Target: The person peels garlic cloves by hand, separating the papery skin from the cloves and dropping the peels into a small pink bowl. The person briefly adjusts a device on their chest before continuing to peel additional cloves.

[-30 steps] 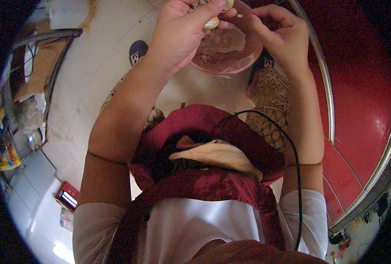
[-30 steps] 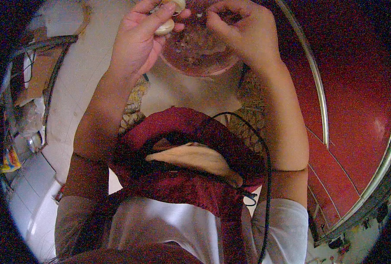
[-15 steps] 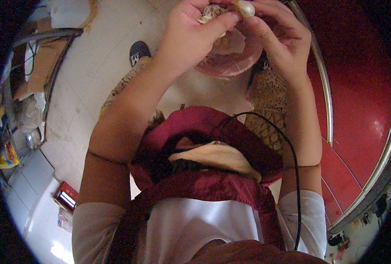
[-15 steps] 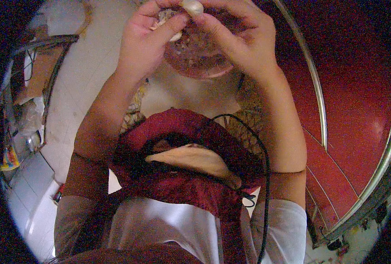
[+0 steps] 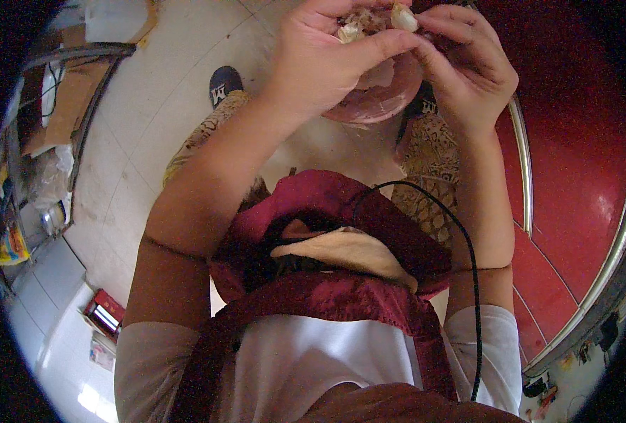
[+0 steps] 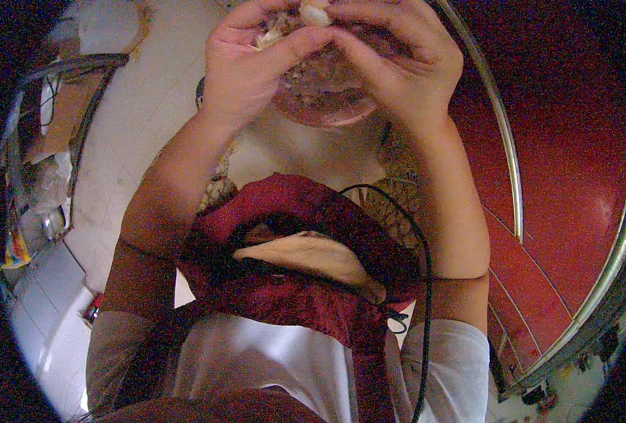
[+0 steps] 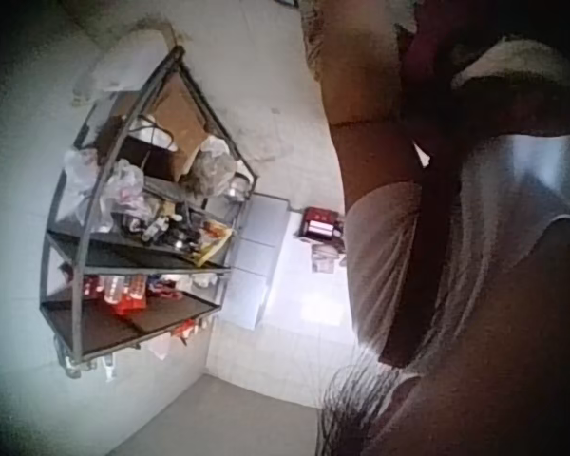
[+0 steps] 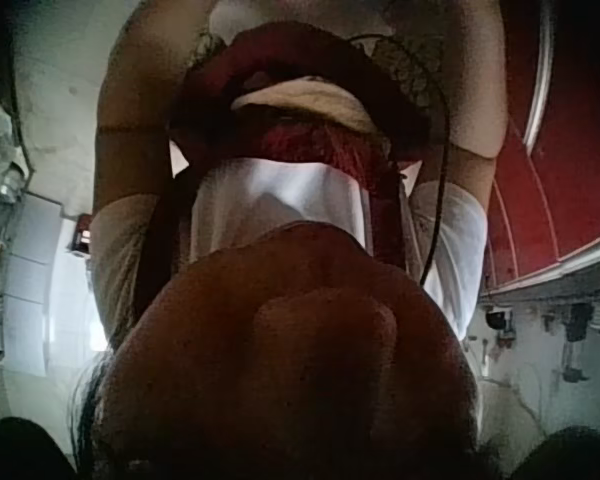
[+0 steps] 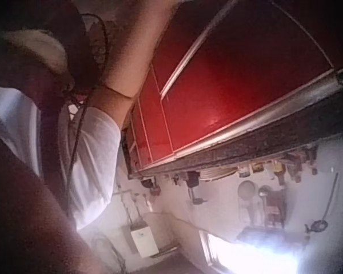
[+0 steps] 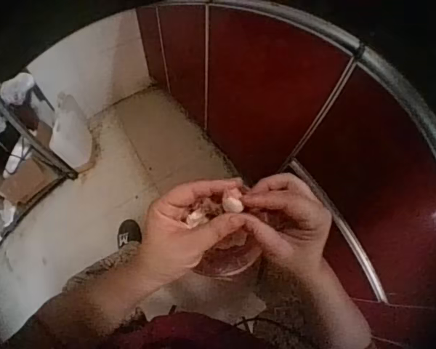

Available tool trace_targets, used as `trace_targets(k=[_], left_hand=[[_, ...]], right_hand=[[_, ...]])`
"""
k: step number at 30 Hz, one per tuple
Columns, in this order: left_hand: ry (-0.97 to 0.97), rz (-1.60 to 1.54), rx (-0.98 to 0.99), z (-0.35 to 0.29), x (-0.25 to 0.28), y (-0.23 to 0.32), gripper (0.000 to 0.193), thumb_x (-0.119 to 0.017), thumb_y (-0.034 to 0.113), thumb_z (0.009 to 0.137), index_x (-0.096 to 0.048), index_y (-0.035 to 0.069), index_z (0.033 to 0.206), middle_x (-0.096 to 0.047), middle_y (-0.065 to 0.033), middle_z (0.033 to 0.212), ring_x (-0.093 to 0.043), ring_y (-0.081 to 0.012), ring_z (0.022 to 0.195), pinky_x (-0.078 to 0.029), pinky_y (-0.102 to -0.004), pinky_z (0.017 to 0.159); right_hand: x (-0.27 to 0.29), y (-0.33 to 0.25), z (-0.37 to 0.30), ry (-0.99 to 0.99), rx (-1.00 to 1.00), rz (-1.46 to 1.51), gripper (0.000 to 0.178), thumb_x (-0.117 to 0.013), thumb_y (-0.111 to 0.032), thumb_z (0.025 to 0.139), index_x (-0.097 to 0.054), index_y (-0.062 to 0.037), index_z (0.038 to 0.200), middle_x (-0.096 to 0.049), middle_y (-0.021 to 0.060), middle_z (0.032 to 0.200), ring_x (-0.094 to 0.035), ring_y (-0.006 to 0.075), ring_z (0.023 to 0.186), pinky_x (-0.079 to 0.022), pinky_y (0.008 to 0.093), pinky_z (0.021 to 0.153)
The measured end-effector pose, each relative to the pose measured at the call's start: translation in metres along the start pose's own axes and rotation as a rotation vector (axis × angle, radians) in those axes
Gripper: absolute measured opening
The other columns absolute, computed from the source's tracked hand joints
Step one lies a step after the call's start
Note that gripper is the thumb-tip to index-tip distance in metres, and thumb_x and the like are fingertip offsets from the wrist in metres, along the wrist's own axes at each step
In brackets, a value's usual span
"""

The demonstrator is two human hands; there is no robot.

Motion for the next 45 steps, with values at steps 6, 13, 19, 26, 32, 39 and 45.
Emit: trace_targets(k=[6, 13, 19, 26, 32, 39, 45], left_hand=[[0.001, 0.129, -0.008, 0.0, -0.004, 0.011, 0.036, -0.071, -0.005, 0.093, -0.064, -0.004, 0.128, -0.071, -0.0092, 0.115, -0.068, -0.0118, 0.101, -0.057, -0.0252, 0.088], [0.037, 0.673, -0.374, 0.008, -0.006, 0.024, 0.029, -0.073, -0.01, 0.085, -0.071, -0.002, 0.113, -0.07, -0.0108, 0.105, -0.069, -0.0168, 0.095, -0.055, -0.0296, 0.085], [0.124, 0.866, -0.41, 0.009, -0.01, 0.028, 0.025, -0.076, -0.007, 0.081, -0.073, 0.0, 0.105, -0.07, -0.0127, 0.106, -0.07, -0.0201, 0.094, -0.055, -0.0313, 0.084], [0.189, 1.054, -0.629, 0.007, -0.015, 0.033, 0.025, -0.079, -0.007, 0.076, -0.072, 0.002, 0.098, -0.071, -0.0162, 0.105, -0.072, -0.025, 0.094, -0.056, -0.0325, 0.081], [0.221, 1.052, -0.658, 0.003, -0.019, 0.036, 0.025, -0.08, -0.008, 0.076, -0.073, 0.004, 0.097, -0.071, -0.0186, 0.106, -0.072, -0.0264, 0.093, -0.057, -0.0309, 0.078], [0.171, 1.138, -0.674, 0.001, -0.022, 0.045, 0.026, -0.081, -0.007, 0.077, -0.074, 0.005, 0.098, -0.069, -0.0182, 0.108, -0.071, -0.0252, 0.095, -0.058, -0.0308, 0.079], [0.155, 1.076, -0.706, 0.002, -0.011, 0.031, 0.026, -0.079, -0.009, 0.078, -0.074, 0.004, 0.1, -0.068, -0.0178, 0.11, -0.071, -0.0255, 0.095, -0.058, -0.0297, 0.08]], right_hand=[[0.003, 0.003, 0.005, -0.025, 0.111, -0.012, 0.017, -0.077, 0.003, 0.084, -0.074, 0.0023, 0.101, -0.069, 0.0139, 0.106, -0.067, 0.0168, 0.091, -0.054, 0.0278, 0.075], [0.002, -0.008, 0.006, -0.043, 0.019, -0.052, 0.014, -0.073, 0.006, 0.086, -0.074, 0.0039, 0.101, -0.07, 0.0156, 0.105, -0.068, 0.0186, 0.091, -0.053, 0.0286, 0.077], [-0.009, -0.013, 0.003, 0.044, -0.027, -0.069, 0.014, -0.073, 0.005, 0.086, -0.073, 0.0061, 0.1, -0.071, 0.0171, 0.105, -0.069, 0.0207, 0.094, -0.055, 0.0296, 0.08], [-0.016, -0.02, 0.004, 0.068, 0.101, -0.172, 0.015, -0.073, 0.005, 0.086, -0.073, 0.0066, 0.101, -0.073, 0.0186, 0.106, -0.071, 0.0223, 0.095, -0.057, 0.0311, 0.081], [-0.021, -0.019, 0.002, 0.1, 0.116, -0.044, 0.016, -0.073, 0.007, 0.086, -0.073, 0.0063, 0.101, -0.072, 0.0207, 0.107, -0.072, 0.0234, 0.096, -0.057, 0.0303, 0.081], [-0.022, -0.023, 0.002, 0.107, 0.134, -0.088, 0.014, -0.073, 0.007, 0.086, -0.073, 0.0063, 0.1, -0.072, 0.021, 0.108, -0.072, 0.0223, 0.094, -0.057, 0.0292, 0.079], [-0.024, -0.025, 0.004, 0.128, 0.105, -0.139, 0.011, -0.074, 0.005, 0.084, -0.073, 0.0061, 0.095, -0.073, 0.0188, 0.103, -0.072, 0.0206, 0.09, -0.057, 0.029, 0.076]])
Point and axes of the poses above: each hand's wrist, its own z-axis towards the middle knuckle, its own x-axis out of the back of the hand, y = z × x, the point moved 1 cm from there along z, towards the middle knuckle
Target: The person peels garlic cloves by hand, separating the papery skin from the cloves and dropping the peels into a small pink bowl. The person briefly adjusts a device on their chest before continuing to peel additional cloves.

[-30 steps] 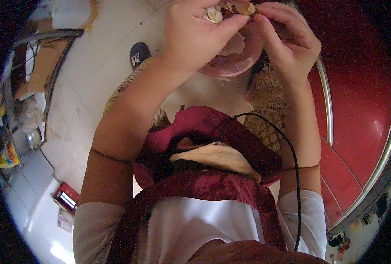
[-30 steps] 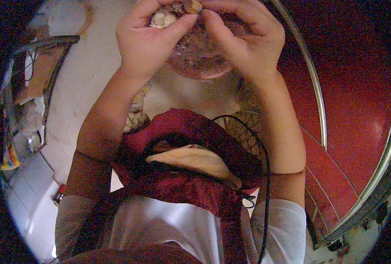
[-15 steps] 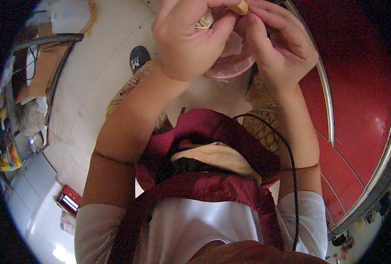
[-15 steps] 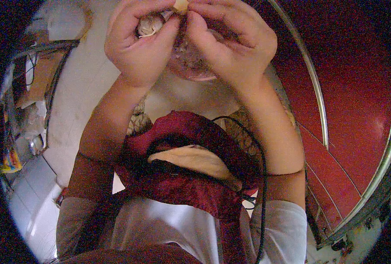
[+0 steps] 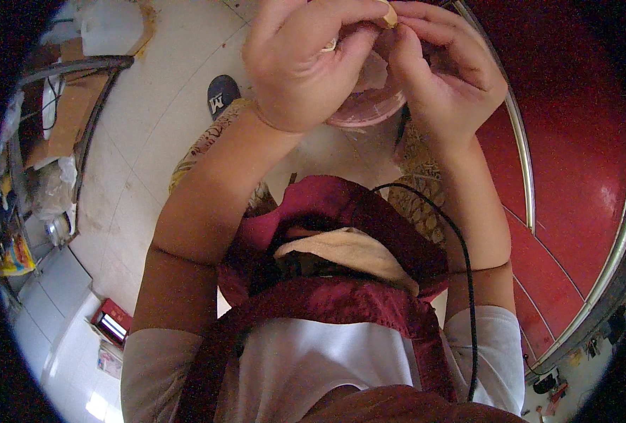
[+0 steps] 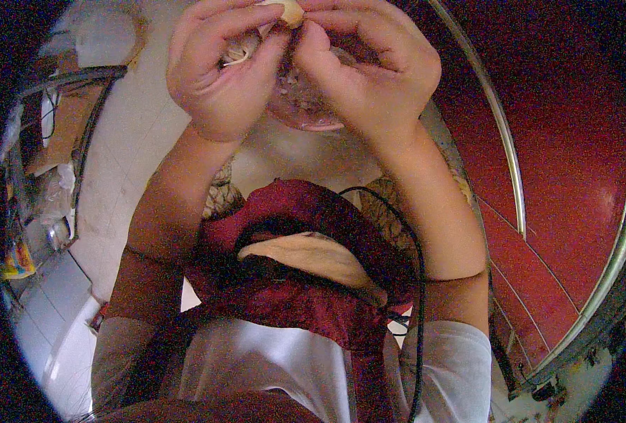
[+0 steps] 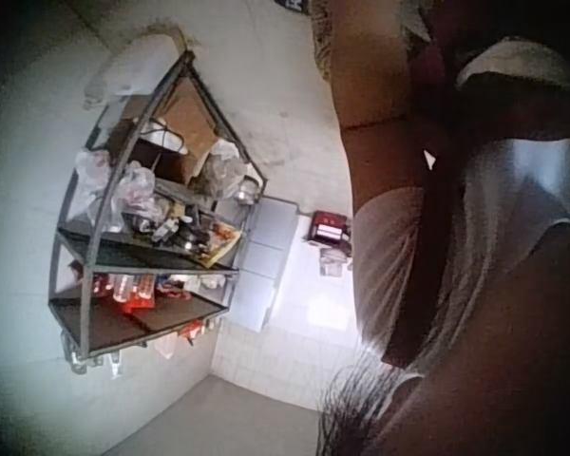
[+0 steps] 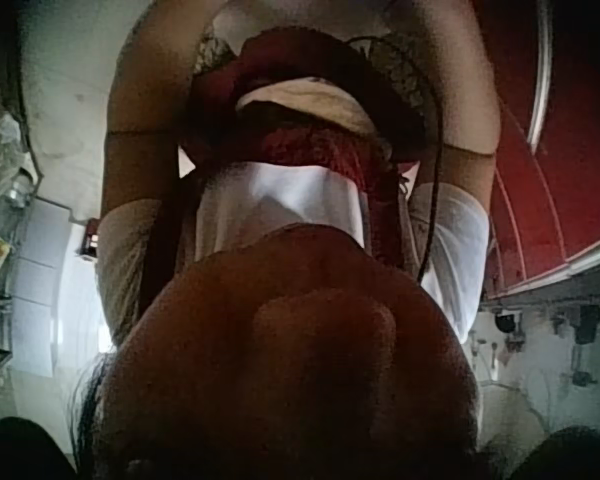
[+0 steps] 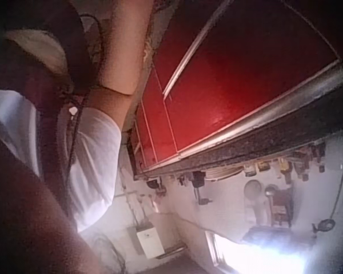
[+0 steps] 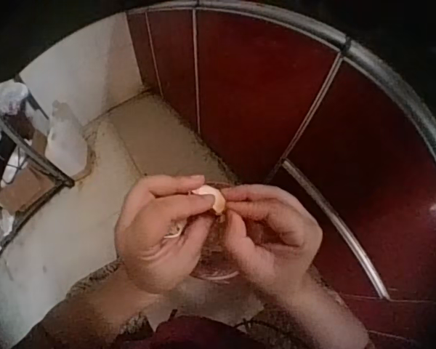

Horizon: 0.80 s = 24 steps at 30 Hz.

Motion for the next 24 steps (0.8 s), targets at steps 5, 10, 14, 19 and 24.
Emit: trace_targets(k=[5, 10, 14, 19, 24], left_hand=[[-0.025, 0.004, 0.01, 0.002, 0.0, 0.005, 0.027, -0.078, -0.011, 0.079, -0.074, 0.003, 0.101, -0.066, -0.0184, 0.111, -0.071, -0.0247, 0.095, -0.059, -0.0292, 0.081], [-0.036, -0.015, 0.039, 0.002, 0.001, 0.007, 0.026, -0.078, -0.011, 0.079, -0.074, 0.003, 0.101, -0.066, -0.0182, 0.112, -0.071, -0.0244, 0.096, -0.059, -0.0293, 0.081], [-0.039, -0.019, 0.01, 0.003, 0.001, 0.007, 0.024, -0.078, -0.01, 0.079, -0.074, 0.002, 0.099, -0.066, -0.0172, 0.111, -0.071, -0.0243, 0.095, -0.059, -0.0302, 0.08], [-0.068, -0.052, 0.121, 0.002, 0.0, 0.006, 0.025, -0.082, -0.008, 0.076, -0.072, 0.002, 0.096, -0.068, -0.0157, 0.108, -0.07, -0.0239, 0.095, -0.057, -0.0306, 0.082], [-0.083, -0.344, 0.251, -0.003, -0.002, -0.004, 0.029, -0.082, -0.009, 0.078, -0.067, 0.001, 0.101, -0.068, -0.0141, 0.111, -0.069, -0.0192, 0.098, -0.055, -0.0286, 0.088]], right_hand=[[0.003, -0.002, 0.001, -0.016, -0.029, -0.045, 0.009, -0.074, 0.003, 0.083, -0.073, 0.0057, 0.092, -0.074, 0.0176, 0.1, -0.071, 0.0205, 0.088, -0.057, 0.0302, 0.075], [0.001, 0.003, 0.001, -0.004, 0.017, -0.038, 0.009, -0.074, 0.004, 0.082, -0.073, 0.0052, 0.091, -0.074, 0.0162, 0.099, -0.071, 0.0202, 0.088, -0.057, 0.03, 0.075], [0.002, 0.001, 0.002, -0.012, 0.005, -0.107, 0.008, -0.073, 0.005, 0.081, -0.072, 0.0046, 0.089, -0.074, 0.0145, 0.098, -0.071, 0.019, 0.088, -0.056, 0.0293, 0.076], [0.005, -0.006, -0.001, 0.009, -0.141, -0.07, 0.006, -0.072, 0.005, 0.082, -0.07, 0.004, 0.087, -0.073, 0.0133, 0.096, -0.07, 0.0175, 0.086, -0.056, 0.0287, 0.076], [0.006, 0.0, -0.003, 0.09, -0.199, 0.014, 0.004, -0.07, 0.004, 0.084, -0.068, 0.0046, 0.088, -0.072, 0.0127, 0.094, -0.068, 0.0167, 0.086, -0.055, 0.0285, 0.079]])
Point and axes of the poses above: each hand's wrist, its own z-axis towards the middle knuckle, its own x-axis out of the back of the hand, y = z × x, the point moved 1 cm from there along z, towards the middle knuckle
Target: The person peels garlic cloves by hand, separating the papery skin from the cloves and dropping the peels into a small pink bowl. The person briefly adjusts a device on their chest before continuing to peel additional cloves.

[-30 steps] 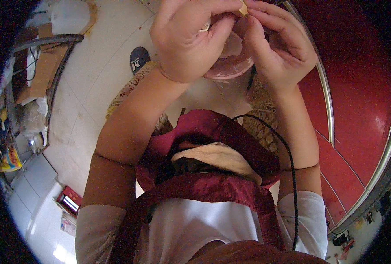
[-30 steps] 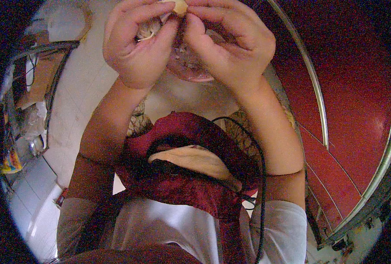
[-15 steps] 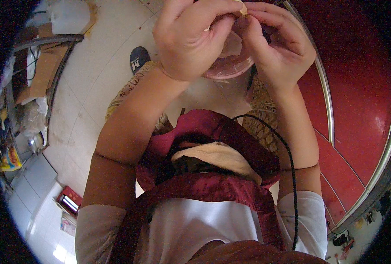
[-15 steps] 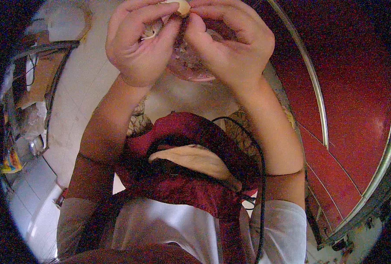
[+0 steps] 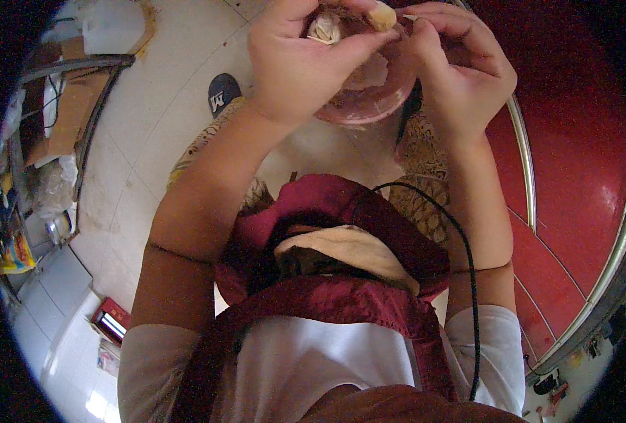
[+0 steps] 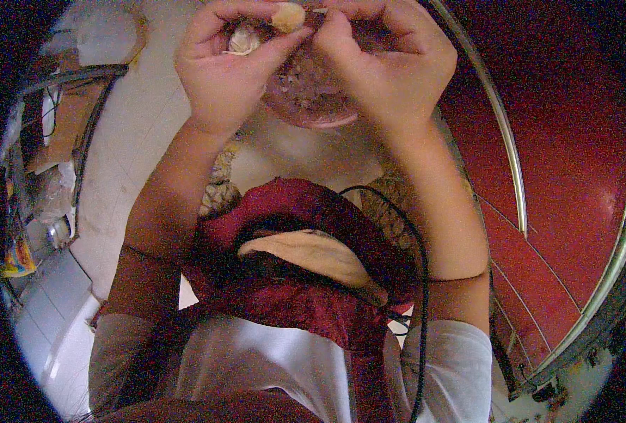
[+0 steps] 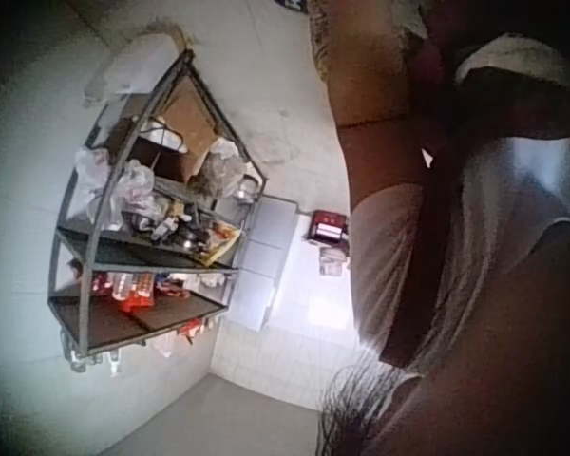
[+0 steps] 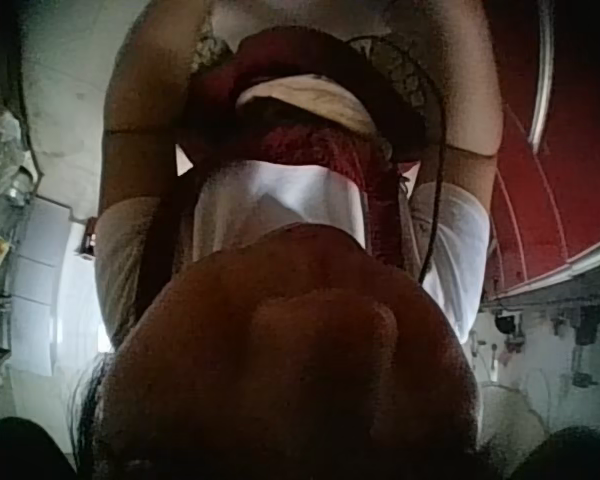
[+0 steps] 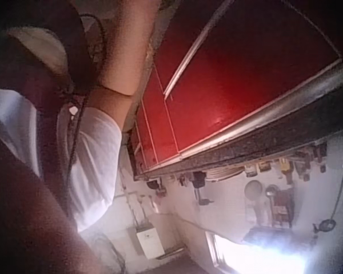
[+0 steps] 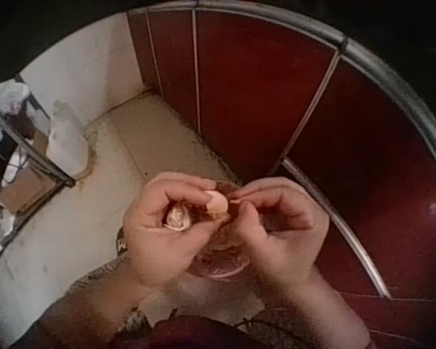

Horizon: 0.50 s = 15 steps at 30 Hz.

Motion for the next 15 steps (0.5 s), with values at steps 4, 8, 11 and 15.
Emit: trace_targets(k=[4, 8, 11, 15], left_hand=[[0.059, -0.361, 0.169, -0.006, -0.003, -0.017, 0.031, -0.079, -0.009, 0.083, -0.063, 0.0, 0.107, -0.067, -0.0127, 0.116, -0.067, -0.0152, 0.101, -0.054, -0.0279, 0.09], [0.088, -0.384, 0.265, -0.004, 0.002, -0.019, 0.033, -0.08, -0.008, 0.083, -0.061, 0.0, 0.109, -0.066, -0.0119, 0.118, -0.066, -0.0148, 0.101, -0.054, -0.028, 0.09], [0.099, -0.337, 0.245, -0.004, 0.001, -0.022, 0.032, -0.079, -0.009, 0.084, -0.061, 0.0, 0.108, -0.066, -0.0116, 0.118, -0.066, -0.0142, 0.101, -0.054, -0.0279, 0.09], [0.133, -0.292, 0.185, -0.004, 0.003, -0.026, 0.03, -0.079, -0.009, 0.084, -0.061, 0.0, 0.107, -0.066, -0.0105, 0.116, -0.065, -0.0131, 0.1, -0.054, -0.0273, 0.088]], right_hand=[[0.002, 0.004, 0.001, 0.006, -0.049, 0.028, 0.004, -0.07, 0.001, 0.085, -0.068, 0.0051, 0.085, -0.072, 0.0121, 0.093, -0.068, 0.0159, 0.085, -0.054, 0.029, 0.078], [0.004, -0.001, 0.009, -0.156, -0.254, -0.022, 0.006, -0.07, 0.0, 0.084, -0.069, 0.0053, 0.084, -0.071, 0.0116, 0.092, -0.066, 0.0137, 0.084, -0.054, 0.0294, 0.077], [0.007, 0.022, 0.003, -0.246, -0.293, -0.044, 0.007, -0.07, 0.0, 0.085, -0.07, 0.0051, 0.089, -0.071, 0.0107, 0.093, -0.065, 0.0124, 0.083, -0.054, 0.0287, 0.076], [0.009, 0.038, 0.005, -0.274, -0.281, -0.129, 0.013, -0.075, -0.014, 0.092, -0.076, -0.0011, 0.092, -0.075, 0.0018, 0.091, -0.067, 0.0097, 0.084, -0.054, 0.0244, 0.077]])
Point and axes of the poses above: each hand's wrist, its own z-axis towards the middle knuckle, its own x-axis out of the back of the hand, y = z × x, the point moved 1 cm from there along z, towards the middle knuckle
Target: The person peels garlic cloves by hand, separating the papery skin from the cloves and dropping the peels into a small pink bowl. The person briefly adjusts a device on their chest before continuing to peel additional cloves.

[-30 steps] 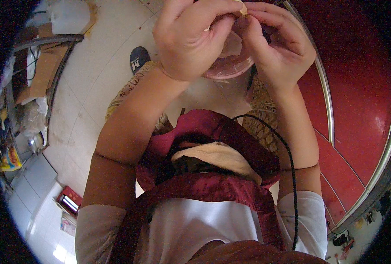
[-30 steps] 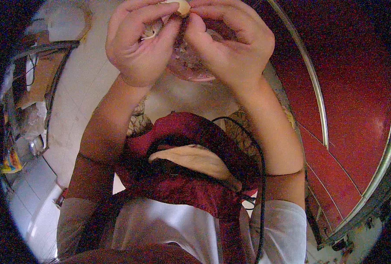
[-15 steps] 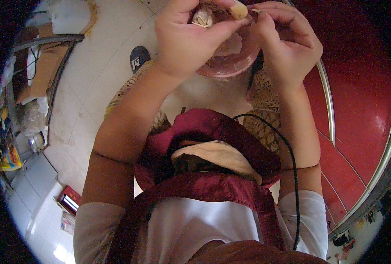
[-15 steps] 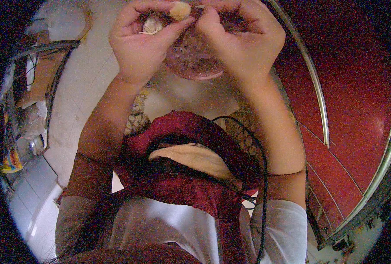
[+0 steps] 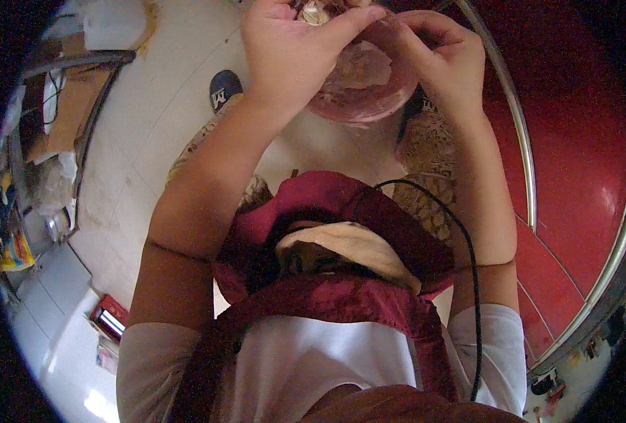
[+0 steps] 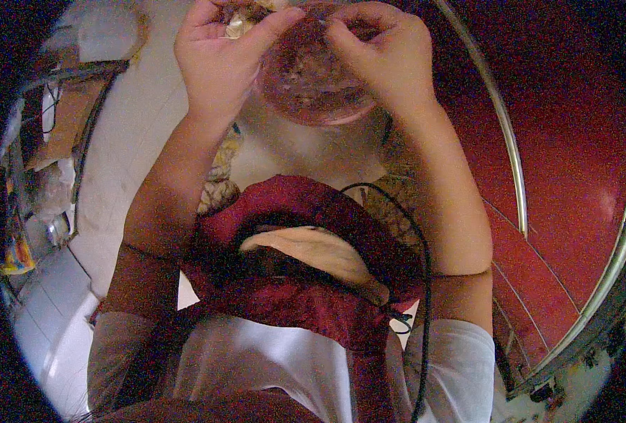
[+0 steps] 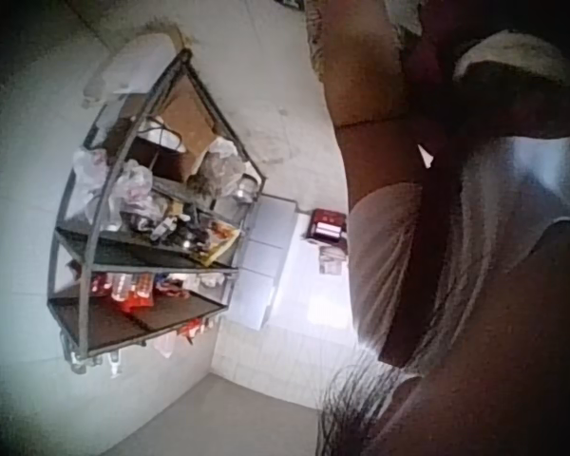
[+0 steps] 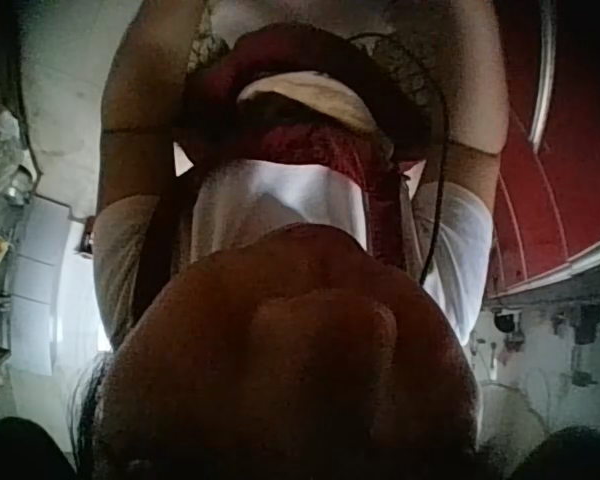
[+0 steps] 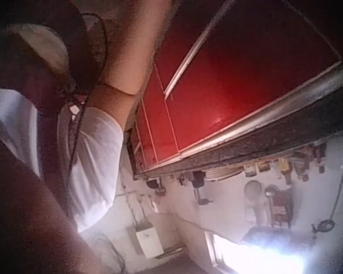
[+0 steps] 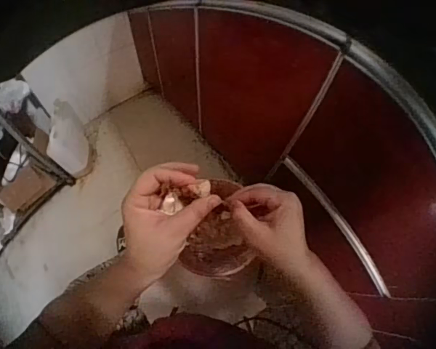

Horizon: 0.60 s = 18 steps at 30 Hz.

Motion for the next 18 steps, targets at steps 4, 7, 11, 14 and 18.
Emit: trace_targets(k=[4, 7, 11, 14, 18], left_hand=[[0.0, 0.061, 0.061, 0.002, 0.002, 0.004, 0.03, -0.08, -0.009, 0.083, -0.062, 0.0, 0.106, -0.067, -0.0087, 0.111, -0.065, -0.012, 0.099, -0.054, -0.027, 0.087], [0.016, 0.049, 0.093, 0.001, 0.0, 0.005, 0.03, -0.08, -0.009, 0.083, -0.062, 0.0, 0.104, -0.069, -0.0079, 0.107, -0.065, -0.0119, 0.098, -0.054, -0.0274, 0.087], [-0.015, 0.202, -0.026, 0.001, -0.001, 0.008, 0.026, -0.08, -0.009, 0.08, -0.065, 0.001, 0.099, -0.07, -0.0096, 0.102, -0.068, -0.0165, 0.096, -0.055, -0.0301, 0.087], [-0.07, 0.515, -0.257, 0.003, -0.003, 0.019, 0.025, -0.079, -0.01, 0.075, -0.068, 0.0, 0.094, -0.07, -0.0114, 0.098, -0.069, -0.0214, 0.097, -0.055, -0.033, 0.087], [-0.083, 0.501, -0.22, -0.002, -0.006, 0.024, 0.025, -0.077, -0.011, 0.071, -0.07, 0.001, 0.092, -0.071, -0.0132, 0.097, -0.071, -0.0249, 0.096, -0.056, -0.034, 0.085]], right_hand=[[0.004, 0.007, 0.001, -0.043, -0.062, -0.013, 0.012, -0.078, -0.012, 0.089, -0.076, -0.0005, 0.094, -0.074, 0.0021, 0.092, -0.067, 0.0086, 0.085, -0.054, 0.0239, 0.077], [0.0, 0.004, 0.003, -0.019, -0.066, 0.117, 0.012, -0.077, -0.007, 0.088, -0.075, 0.0014, 0.096, -0.073, 0.0038, 0.092, -0.066, 0.0086, 0.084, -0.053, 0.024, 0.076], [-0.004, -0.017, -0.004, 0.009, -0.038, 0.333, 0.012, -0.075, 0.001, 0.088, -0.072, 0.0042, 0.099, -0.071, 0.0084, 0.093, -0.065, 0.0104, 0.084, -0.052, 0.0242, 0.072], [-0.007, -0.028, -0.009, 0.018, 0.111, 0.3, 0.014, -0.077, 0.002, 0.087, -0.073, 0.0044, 0.1, -0.07, 0.0079, 0.094, -0.065, 0.0098, 0.083, -0.051, 0.0229, 0.07], [-0.012, -0.028, -0.012, 0.044, 0.22, 0.18, 0.012, -0.076, 0.002, 0.087, -0.074, 0.0054, 0.099, -0.07, 0.0074, 0.095, -0.064, 0.0093, 0.081, -0.049, 0.022, 0.067]])
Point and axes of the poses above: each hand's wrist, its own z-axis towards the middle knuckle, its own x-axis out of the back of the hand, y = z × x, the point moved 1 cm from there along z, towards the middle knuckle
